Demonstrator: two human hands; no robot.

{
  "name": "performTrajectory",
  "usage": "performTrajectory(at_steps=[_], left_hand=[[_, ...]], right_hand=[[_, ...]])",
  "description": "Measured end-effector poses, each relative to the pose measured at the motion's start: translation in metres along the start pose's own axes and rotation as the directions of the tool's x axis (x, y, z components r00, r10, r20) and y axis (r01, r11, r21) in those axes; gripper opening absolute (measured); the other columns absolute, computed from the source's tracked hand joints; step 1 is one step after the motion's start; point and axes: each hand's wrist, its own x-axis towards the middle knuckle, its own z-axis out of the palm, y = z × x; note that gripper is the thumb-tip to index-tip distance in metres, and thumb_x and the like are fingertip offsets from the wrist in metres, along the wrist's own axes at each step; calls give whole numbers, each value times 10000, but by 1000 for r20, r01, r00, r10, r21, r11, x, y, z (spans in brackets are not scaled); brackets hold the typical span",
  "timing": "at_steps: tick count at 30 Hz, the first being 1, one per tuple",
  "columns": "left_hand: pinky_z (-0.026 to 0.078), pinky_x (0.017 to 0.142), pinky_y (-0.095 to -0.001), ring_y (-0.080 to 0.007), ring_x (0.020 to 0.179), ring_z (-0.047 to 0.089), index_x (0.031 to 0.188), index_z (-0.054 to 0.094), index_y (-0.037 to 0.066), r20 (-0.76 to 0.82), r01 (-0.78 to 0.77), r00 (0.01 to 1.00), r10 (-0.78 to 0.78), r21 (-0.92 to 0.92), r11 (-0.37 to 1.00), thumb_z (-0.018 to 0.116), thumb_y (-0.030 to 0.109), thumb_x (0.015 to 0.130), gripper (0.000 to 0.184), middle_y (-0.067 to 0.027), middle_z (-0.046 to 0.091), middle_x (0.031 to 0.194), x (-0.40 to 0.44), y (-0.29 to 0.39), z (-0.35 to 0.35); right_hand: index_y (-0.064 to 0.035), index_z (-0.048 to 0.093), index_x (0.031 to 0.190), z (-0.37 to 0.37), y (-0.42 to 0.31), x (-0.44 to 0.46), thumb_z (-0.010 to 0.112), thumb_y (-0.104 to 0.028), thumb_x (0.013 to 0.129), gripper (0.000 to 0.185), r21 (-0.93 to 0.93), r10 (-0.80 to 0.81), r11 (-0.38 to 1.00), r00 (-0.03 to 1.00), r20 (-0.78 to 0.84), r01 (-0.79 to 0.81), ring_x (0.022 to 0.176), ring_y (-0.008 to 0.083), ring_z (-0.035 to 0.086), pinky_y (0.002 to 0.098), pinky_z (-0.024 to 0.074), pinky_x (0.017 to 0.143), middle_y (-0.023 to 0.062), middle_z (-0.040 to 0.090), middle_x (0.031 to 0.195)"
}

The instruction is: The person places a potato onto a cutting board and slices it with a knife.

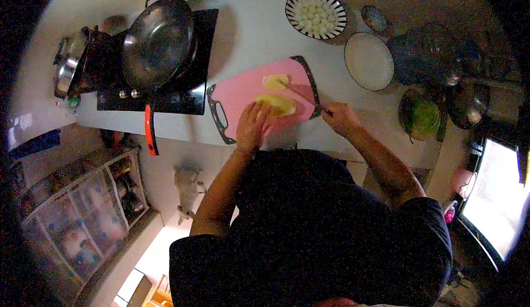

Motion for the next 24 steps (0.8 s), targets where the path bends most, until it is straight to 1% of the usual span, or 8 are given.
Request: performTrajectory(at_steps=[2, 3, 6, 12, 14, 17, 21, 24], left_hand=[[365, 990, -442, -339, 1150, 448, 1217, 507, 119, -30, -180, 983, 181, 43, 983, 613, 170, 773, 459, -112, 494, 1243, 15, 2, 9], [368, 987, -443, -335, 1147, 450, 1206, 518, 126, -45, -161, 985, 164, 69, 985, 613, 160, 765, 452, -106, 501, 1234, 17, 0, 13], [376, 977, -446, -326, 1140, 455, 1174, 547, 141, -85, -99, 991, 107, 91, 991, 612, 131, 743, 435, -93, 518, 1212, 20, -7, 29], [383, 962, -453, -342, 1132, 451, 1120, 572, 149, -84, -76, 993, 80, 53, 996, 602, 92, 720, 405, -93, 528, 1198, 23, -19, 37], [378, 958, -466, -349, 1133, 448, 1120, 562, 145, -35, -98, 994, 100, 52, 994, 599, 86, 722, 404, -97, 517, 1210, 23, -24, 43], [385, 927, -494, -348, 1122, 455, 1133, 537, 144, -106, -115, 987, 124, 87, 990, 621, 89, 700, 445, -98, 499, 1225, 21, -22, 51], [407, 881, -513, -350, 1128, 452, 1161, 516, 150, 148, -38, 989, 25, 83, 996, 698, 139, 651, 542, -91, 487, 1235, 47, -20, 29], [430, 870, -467, -340, 1119, 463, 1164, 521, 149, 350, 62, 934, -70, 33, 998, 762, 183, 608, 607, -88, 513, 1206, 68, -34, 18]], right_hand=[[-73, 615, 1006, 20, 10, 0, 542, -223, 827, 245, -48, -7, 999, 1000, 13, 8, 801, 342, 600, 436, 483, 714, 160, 625, 880], [-87, 613, 1030, 26, 12, 2, 539, -228, 829, 257, -75, -13, 997, 1000, 17, 14, 825, 344, 600, 437, 485, 735, 158, 625, 905], [-121, 582, 1117, 25, -15, 11, 524, -236, 845, 301, -253, 175, 958, 973, 148, -134, 895, 343, 585, 423, 480, 797, 164, 609, 981], [-152, 537, 1195, 38, 14, 24, 496, -237, 870, 338, -60, -32, 997, 992, 120, 40, 931, 350, 572, 431, 469, 825, 170, 599, 1011], [-142, 559, 1168, 35, 16, 23, 498, -238, 870, 319, -104, -33, 993, 990, 136, 47, 926, 347, 574, 427, 469, 825, 171, 605, 999], [-126, 594, 1114, 37, 19, 17, 505, -243, 868, 287, -133, -48, 989, 992, 117, 64, 905, 350, 582, 423, 475, 816, 170, 616, 975], [-111, 539, 1160, 38, 17, 11, 531, -196, 850, 321, -97, -142, 986, 989, -35, 138, 729, 370, 588, 463, 487, 655, 172, 607, 799], [-58, 618, 1000, 31, 16, 9, 528, -269, 860, 269, 164, 95, 982, 995, 24, -97, 701, 265, 593, 401, 466, 626, 145, 621, 806]])
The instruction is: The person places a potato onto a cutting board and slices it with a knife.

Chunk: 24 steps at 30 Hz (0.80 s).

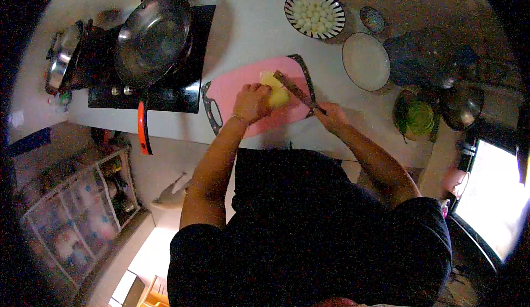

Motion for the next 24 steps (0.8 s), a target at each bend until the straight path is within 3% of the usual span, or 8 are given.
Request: performTrajectory(at_steps=[2, 5, 8, 11, 14, 15, 18, 24], left_hand=[[444, 871, -420, -321, 1080, 495, 1154, 537, 149, 85, 24, 996, -11, -153, 988, 792, 206, 585, 625, -88, 546, 1156, 8, -23, 0], [503, 755, -369, -319, 900, 597, 1076, 599, 88, 311, 68, 940, 140, -574, 816, 723, 176, 676, 428, -124, 620, 1053, 21, -52, 4], [461, 852, -345, -289, 989, 563, 1084, 598, 143, 376, 65, 924, 66, -324, 944, 776, 167, 604, 513, -94, 598, 1076, 33, -39, -25], [467, 845, -366, -294, 1059, 531, 1123, 579, 142, 254, -202, 945, 205, -37, 979, 729, 121, 632, 514, -99, 561, 1163, 32, -42, -16], [462, 834, -422, -341, 1010, 538, 1163, 543, 90, -132, -181, 971, 201, 153, 972, 640, 96, 691, 482, -167, 552, 1160, -12, 2, -35], [464, 835, -418, -329, 1042, 516, 1169, 542, 114, -170, -158, 968, 185, 162, 974, 605, 89, 713, 460, -139, 531, 1188, -16, 3, -28], [469, 835, -414, -306, 1104, 472, 1187, 537, 166, -238, -97, 962, 135, 165, 982, 519, 76, 770, 427, -81, 491, 1244, -23, 0, -9], [436, 888, -431, -313, 1119, 464, 1207, 517, 152, -184, -55, 979, 93, 202, 978, 501, 90, 791, 421, -80, 475, 1264, -33, 1, -9]], right_hand=[[-47, 610, 975, -1, 1, -1, 532, -264, 855, 260, -13, 50, 999, 998, -35, -51, 664, 236, 572, 398, 447, 589, 136, 608, 767], [-42, 604, 944, -3, 2, -4, 540, -266, 852, 250, -2, 86, 996, 996, -35, -86, 635, 234, 568, 403, 437, 563, 128, 601, 739], [-38, 597, 919, -4, -8, -9, 544, -279, 854, 255, -42, 48, 998, 996, -76, -52, 648, 267, 576, 412, 439, 571, 136, 594, 734], [-29, 587, 890, 8, 0, -18, 540, -294, 860, 271, -211, -116, 974, 979, -169, 79, 682, 310, 576, 424, 441, 593, 155, 586, 742], [-18, 572, 854, 5, -2, -19, 531, -291, 867, 276, -99, -60, 994, 987, -152, 45, 712, 340, 568, 437, 440, 616, 174, 577, 754], [-15, 566, 841, 3, -4, -19, 528, -287, 870, 276, -4, 4, 1000, 993, -117, -5, 721, 347, 564, 441, 439, 623, 180, 573, 758], [-53, 597, 936, 3, 2, -13, 532, -253, 850, 227, -183, 4, 983, 1000, 30, 1, 766, 388, 590, 480, 472, 692, 195, 613, 846], [-7, 545, 800, 10, 10, -12, 527, -249, 871, 253, -120, -170, 980, 983, -74, 160, 615, 348, 545, 433, 419, 564, 206, 540, 679]])
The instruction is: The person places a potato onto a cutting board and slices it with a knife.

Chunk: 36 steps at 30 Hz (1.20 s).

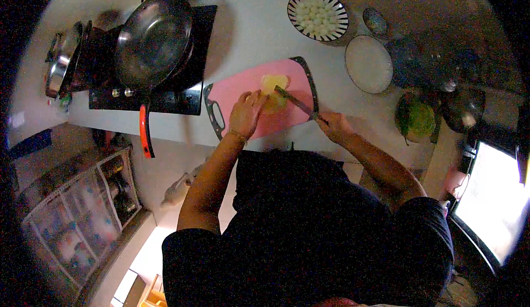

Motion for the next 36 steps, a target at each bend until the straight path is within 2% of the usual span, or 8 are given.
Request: performTrajectory(at_steps=[2, 6, 9, 12, 15, 26, 33, 36], left_hand=[[411, 922, -435, -316, 1129, 459, 1203, 515, 128, -53, -39, 998, 45, 104, 994, 505, 94, 792, 412, -80, 465, 1276, -5, 1, 6], [386, 931, -449, -312, 1145, 453, 1167, 533, 83, -171, -6, 985, -15, -123, 992, 510, 111, 793, 376, -84, 489, 1253, -7, 25, 5], [396, 905, -445, -305, 1126, 468, 1135, 553, 72, -190, -4, 982, -23, -143, 990, 518, 129, 784, 357, -91, 521, 1206, -8, 29, 9], [407, 881, -432, -301, 1102, 485, 1119, 566, 72, -156, 17, 988, -23, -39, 999, 528, 140, 772, 355, -91, 542, 1158, -4, 30, 5], [429, 854, -421, -302, 1099, 490, 1120, 566, 70, -40, 68, 997, -67, 6, 998, 530, 138, 767, 361, -87, 537, 1152, -2, 30, -4], [547, 727, -380, -358, 1088, 496, 1093, 581, 59, 93, 151, 984, -154, 38, 988, 545, 111, 771, 327, -88, 511, 1177, 13, 43, -14], [499, 846, -396, -408, 1135, 452, 1145, 563, 56, 89, 48, 994, -57, 104, 993, 551, 100, 751, 396, -135, 483, 1211, 10, 39, -6], [486, 870, -398, -417, 1144, 442, 1157, 559, 57, 85, 84, 992, -93, 99, 992, 554, 100, 746, 413, -143, 473, 1224, 11, 41, -4]], right_hand=[[-21, 563, 834, 7, 11, 0, 529, -237, 867, 222, -31, 20, 999, 999, 28, -19, 640, 352, 564, 435, 438, 584, 199, 564, 718], [-71, 553, 1033, -8, -10, 21, 491, -179, 872, 203, -35, -156, 987, 987, -47, 155, 733, 360, 607, 443, 490, 651, 186, 610, 849], [-109, 445, 1207, -34, -56, 45, 460, -130, 871, 336, -274, 166, 959, 935, 315, -78, 812, 371, 613, 446, 519, 699, 179, 615, 971], [-80, 370, 1255, -50, -93, 59, 442, -91, 861, 401, -328, 170, 945, 868, 466, -9, 823, 376, 613, 453, 528, 671, 195, 608, 970], [-38, 386, 1214, -41, -78, 56, 450, -81, 845, 377, -494, 17, 814, 838, 545, 305, 785, 378, 620, 459, 527, 626, 200, 609, 923], [-3, 422, 1076, -62, -85, 71, 445, -78, 840, 249, -257, -61, 935, 827, 559, 243, 734, 369, 624, 470, 509, 576, 219, 607, 863], [-19, 414, 1135, -56, -96, 82, 459, -137, 859, 303, -271, 15, 944, 794, 607, 189, 715, 377, 627, 468, 512, 577, 192, 623, 847], [-29, 374, 1228, -68, -133, 86, 458, -151, 868, 390, -137, -48, 983, 895, 444, 121, 704, 370, 631, 465, 517, 584, 176, 634, 842]])
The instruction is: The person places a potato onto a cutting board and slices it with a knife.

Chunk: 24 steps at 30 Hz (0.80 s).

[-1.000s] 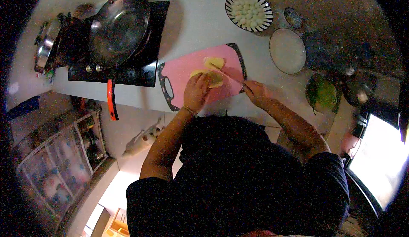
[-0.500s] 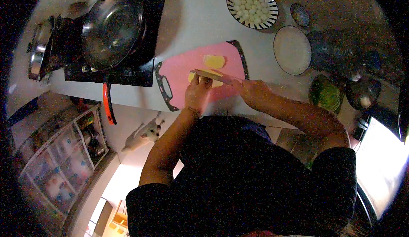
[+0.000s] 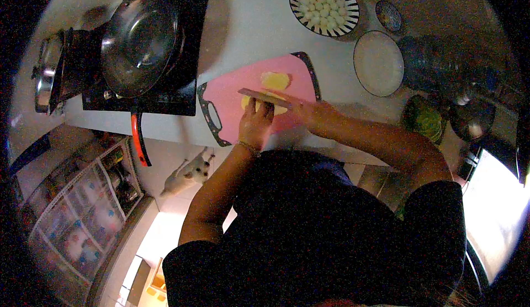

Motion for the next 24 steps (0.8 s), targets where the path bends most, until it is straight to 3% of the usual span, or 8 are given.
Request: performTrajectory(at_steps=[6, 8, 10, 13, 17, 19, 23, 24], left_hand=[[495, 850, -388, -391, 1145, 445, 1162, 554, 52, 19, -13, 1000, 12, 49, 999, 553, 105, 745, 420, -127, 477, 1228, 1, 1, 1], [502, 836, -384, -371, 1132, 456, 1158, 554, 56, 105, 15, 994, -17, 26, 1000, 558, 106, 738, 423, -115, 480, 1224, 1, 4, -5], [515, 806, -371, -353, 1114, 467, 1153, 556, 67, 91, -31, 996, 24, 86, 996, 562, 105, 731, 424, -99, 485, 1219, 2, 1, -4], [531, 759, -348, -332, 1088, 481, 1147, 560, 84, 58, -17, 998, 11, 113, 993, 567, 104, 723, 425, -81, 501, 1196, -1, 3, -1], [543, 717, -330, -343, 1094, 480, 1132, 568, 78, -43, 17, 999, -13, 85, 996, 566, 97, 726, 407, -77, 515, 1176, -4, -1, 12], [555, 608, -377, -351, 1090, 498, 1163, 529, 99, -99, 33, 995, -31, 14, 999, 554, 84, 757, 407, -107, 507, 1207, -5, 0, 10], [562, 569, -417, -385, 1101, 502, 1189, 509, 103, -36, 25, 999, -28, -96, 995, 528, 71, 787, 404, -129, 512, 1226, -7, -5, 22], [546, 647, -411, -390, 1113, 485, 1176, 527, 85, -25, 26, 999, -28, -84, 996, 534, 77, 775, 401, -124, 502, 1230, -7, -3, 21]], right_hand=[[-82, 327, 1327, 69, 66, 37, 454, -172, 871, 482, -246, -95, 965, 995, -4, 91, 707, 352, 638, 457, 518, 582, 176, 640, 826], [-178, 317, 1347, 68, 68, 47, 475, -389, 858, 556, -79, 31, 997, 996, 84, -24, 672, 327, 646, 450, 529, 589, 156, 655, 857], [-161, 332, 1327, 54, 57, 46, 463, -385, 861, 534, -30, 38, 999, 992, 119, -34, 672, 321, 646, 447, 526, 586, 154, 656, 856], [-50, 366, 1280, 52, 63, 38, 413, -151, 881, 414, -147, -56, 987, 995, 82, 67, 711, 335, 636, 452, 508, 580, 171, 641, 823], [-84, 377, 1274, 73, 78, 24, 394, -124, 884, 392, -129, -76, 989, 997, -32, 71, 721, 341, 628, 459, 505, 590, 181, 626, 836], [-69, 395, 1240, 53, 55, 0, 390, -120, 885, 359, -94, -79, 993, 996, -37, 75, 724, 351, 626, 464, 505, 587, 196, 615, 858], [-15, 403, 1189, 19, 39, -14, 394, -111, 879, 325, -192, 28, 981, 987, 159, 3, 724, 375, 620, 488, 503, 592, 222, 601, 886], [-3, 401, 1181, 17, 40, -13, 398, -107, 875, 323, -216, 77, 976, 969, 235, -25, 722, 381, 618, 495, 502, 594, 226, 600, 886]])
